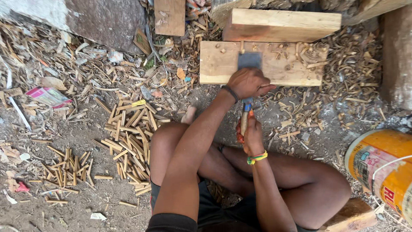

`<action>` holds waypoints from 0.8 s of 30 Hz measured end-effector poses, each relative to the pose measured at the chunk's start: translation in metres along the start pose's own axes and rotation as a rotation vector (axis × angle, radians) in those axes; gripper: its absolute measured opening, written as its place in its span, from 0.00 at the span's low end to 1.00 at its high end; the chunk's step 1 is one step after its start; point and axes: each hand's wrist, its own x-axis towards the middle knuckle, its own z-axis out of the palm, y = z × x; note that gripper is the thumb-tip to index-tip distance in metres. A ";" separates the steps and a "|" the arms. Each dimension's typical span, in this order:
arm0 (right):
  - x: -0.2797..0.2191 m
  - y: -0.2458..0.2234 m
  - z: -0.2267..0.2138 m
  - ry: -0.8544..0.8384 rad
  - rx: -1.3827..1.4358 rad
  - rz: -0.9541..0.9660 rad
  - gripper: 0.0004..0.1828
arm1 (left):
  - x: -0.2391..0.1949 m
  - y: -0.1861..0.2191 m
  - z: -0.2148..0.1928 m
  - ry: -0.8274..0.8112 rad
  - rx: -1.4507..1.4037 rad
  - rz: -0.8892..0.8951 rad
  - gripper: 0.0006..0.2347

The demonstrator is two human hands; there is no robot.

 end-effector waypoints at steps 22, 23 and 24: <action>0.029 -0.005 -0.053 -0.131 0.310 -0.262 0.28 | -0.029 0.044 -0.028 0.253 -0.038 0.108 0.08; 0.029 -0.007 -0.061 -0.119 0.362 -0.251 0.28 | -0.031 0.036 -0.031 0.281 -0.046 0.035 0.09; 0.021 -0.005 -0.077 -0.088 0.405 -0.235 0.29 | -0.035 0.026 -0.033 0.308 -0.074 -0.044 0.10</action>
